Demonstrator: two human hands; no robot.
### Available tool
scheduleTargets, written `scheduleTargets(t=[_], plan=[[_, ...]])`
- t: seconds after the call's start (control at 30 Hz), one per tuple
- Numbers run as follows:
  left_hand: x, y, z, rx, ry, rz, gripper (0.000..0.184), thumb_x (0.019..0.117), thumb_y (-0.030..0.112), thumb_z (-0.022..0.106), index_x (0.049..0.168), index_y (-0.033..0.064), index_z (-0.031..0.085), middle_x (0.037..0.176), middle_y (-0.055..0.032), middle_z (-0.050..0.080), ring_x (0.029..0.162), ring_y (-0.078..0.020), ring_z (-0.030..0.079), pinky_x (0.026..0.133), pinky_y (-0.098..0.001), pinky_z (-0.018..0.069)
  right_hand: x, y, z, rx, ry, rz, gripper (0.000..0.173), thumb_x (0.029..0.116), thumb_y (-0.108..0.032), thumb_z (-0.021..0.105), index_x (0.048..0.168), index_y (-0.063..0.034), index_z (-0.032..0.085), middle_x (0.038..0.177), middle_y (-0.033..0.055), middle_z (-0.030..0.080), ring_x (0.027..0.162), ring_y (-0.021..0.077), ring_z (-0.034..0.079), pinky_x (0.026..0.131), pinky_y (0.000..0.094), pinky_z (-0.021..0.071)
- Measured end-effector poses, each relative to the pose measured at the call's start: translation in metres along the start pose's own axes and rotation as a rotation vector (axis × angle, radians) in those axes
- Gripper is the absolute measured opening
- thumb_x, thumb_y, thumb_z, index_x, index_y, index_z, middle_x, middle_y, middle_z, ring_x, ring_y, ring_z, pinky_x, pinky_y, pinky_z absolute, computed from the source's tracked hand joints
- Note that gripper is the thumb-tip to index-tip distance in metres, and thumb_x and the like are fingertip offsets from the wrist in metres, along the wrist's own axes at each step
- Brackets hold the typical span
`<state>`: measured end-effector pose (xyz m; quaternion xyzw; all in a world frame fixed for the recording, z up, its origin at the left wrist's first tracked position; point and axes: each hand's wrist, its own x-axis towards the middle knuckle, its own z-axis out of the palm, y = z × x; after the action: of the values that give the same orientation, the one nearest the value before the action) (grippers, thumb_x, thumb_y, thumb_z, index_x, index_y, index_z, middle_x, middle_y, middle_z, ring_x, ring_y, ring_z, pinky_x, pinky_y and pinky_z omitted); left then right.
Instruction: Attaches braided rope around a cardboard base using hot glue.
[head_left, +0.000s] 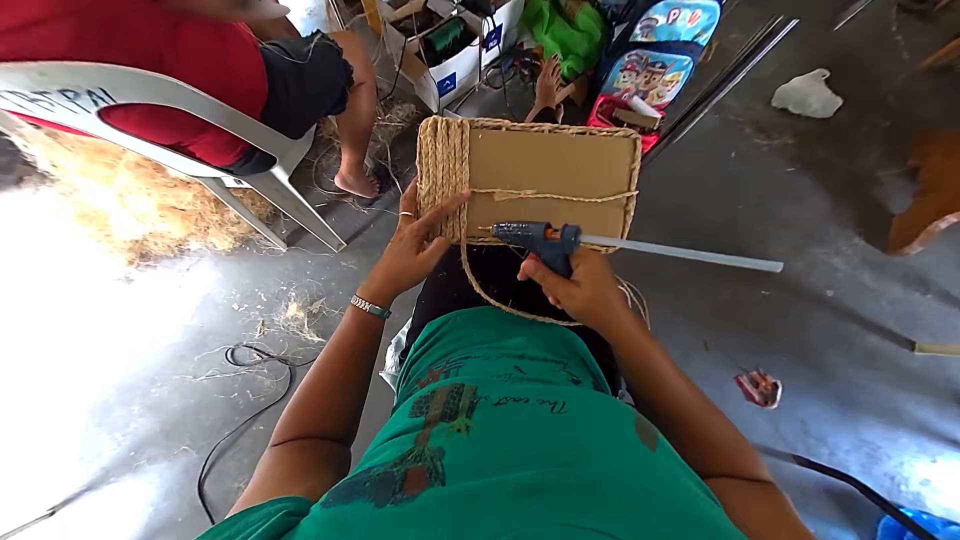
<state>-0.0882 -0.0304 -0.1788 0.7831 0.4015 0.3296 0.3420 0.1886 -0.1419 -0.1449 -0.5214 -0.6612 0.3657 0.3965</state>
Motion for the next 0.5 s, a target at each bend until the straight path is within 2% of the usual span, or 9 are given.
scheduleTargets(t=[0.07, 0.13, 0.2, 0.23, 0.3, 0.37, 0.5], plan=[[-0.001, 0.001, -0.003, -0.005, -0.003, -0.016, 0.053, 0.0963, 0.024, 0.053, 0.147, 0.0411, 0.055, 0.168, -0.0181, 0.01, 0.154, -0.0309, 0.021, 0.118, -0.0506, 0.0368, 0.0, 0.005, 0.004, -0.005, -0.005, 0.005, 0.028, 0.1023, -0.039, 0.063, 0.106, -0.0115, 0.069, 0.077, -0.0006, 0.07, 0.05, 0.0087, 0.06, 0.044, 0.0266, 0.0527], [-0.002, -0.001, -0.001, -0.002, 0.005, 0.009, 0.054, 0.0953, 0.039, 0.064, 0.148, 0.0407, 0.053, 0.168, -0.0201, 0.01, 0.154, -0.0328, 0.021, 0.118, -0.0505, 0.0377, 0.0, 0.007, 0.007, -0.033, -0.002, 0.008, 0.029, 0.1025, -0.039, 0.062, 0.106, -0.0113, 0.069, 0.078, -0.001, 0.071, 0.051, 0.0082, 0.06, 0.045, 0.0269, 0.0534], [-0.002, -0.001, 0.003, 0.03, 0.017, 0.032, 0.073, 0.0847, 0.054, 0.077, 0.151, 0.0418, 0.049, 0.168, -0.0239, 0.006, 0.154, -0.0358, 0.02, 0.117, -0.0501, 0.0395, 0.001, 0.008, 0.01, -0.053, -0.001, 0.0, 0.029, 0.1027, -0.039, 0.062, 0.106, -0.0103, 0.069, 0.076, -0.0006, 0.071, 0.05, 0.0083, 0.061, 0.045, 0.0275, 0.0538], [-0.002, -0.001, 0.005, 0.044, 0.014, 0.033, 0.08, 0.0809, 0.056, 0.08, 0.152, 0.0436, 0.046, 0.168, -0.0245, 0.004, 0.154, -0.0363, 0.018, 0.117, -0.0501, 0.0397, 0.002, 0.009, 0.012, -0.06, 0.0, -0.006, 0.029, 0.1027, -0.038, 0.062, 0.105, -0.0099, 0.069, 0.075, -0.0005, 0.07, 0.051, 0.0082, 0.061, 0.045, 0.0274, 0.0537], [-0.001, -0.001, 0.007, 0.053, 0.003, 0.028, 0.083, 0.0799, 0.046, 0.082, 0.153, 0.0451, 0.043, 0.168, -0.0243, 0.001, 0.155, -0.0362, 0.017, 0.116, -0.0496, 0.0404, 0.003, 0.012, 0.015, -0.079, -0.001, -0.023, 0.029, 0.1027, -0.038, 0.062, 0.106, -0.0101, 0.068, 0.077, -0.0011, 0.07, 0.053, 0.0075, 0.061, 0.047, 0.0269, 0.0544], [0.001, -0.001, 0.007, 0.039, 0.006, 0.022, 0.081, 0.0796, 0.034, 0.08, 0.152, 0.0445, 0.045, 0.168, -0.0237, 0.002, 0.154, -0.0357, 0.018, 0.114, -0.049, 0.0435, 0.004, 0.015, 0.018, -0.078, 0.002, -0.031, 0.029, 0.1024, -0.038, 0.063, 0.107, -0.0099, 0.068, 0.078, -0.001, 0.071, 0.053, 0.0076, 0.062, 0.047, 0.027, 0.0545], [0.004, -0.003, 0.006, 0.009, 0.008, 0.023, 0.077, 0.0814, 0.028, 0.075, 0.152, 0.0418, 0.047, 0.167, -0.0242, 0.003, 0.152, -0.0352, 0.024, 0.109, -0.0462, 0.0489, 0.006, 0.017, 0.022, -0.099, 0.005, -0.052, 0.028, 0.1033, -0.037, 0.062, 0.106, -0.0093, 0.068, 0.074, -0.001, 0.069, 0.053, 0.0076, 0.061, 0.048, 0.027, 0.0544]])
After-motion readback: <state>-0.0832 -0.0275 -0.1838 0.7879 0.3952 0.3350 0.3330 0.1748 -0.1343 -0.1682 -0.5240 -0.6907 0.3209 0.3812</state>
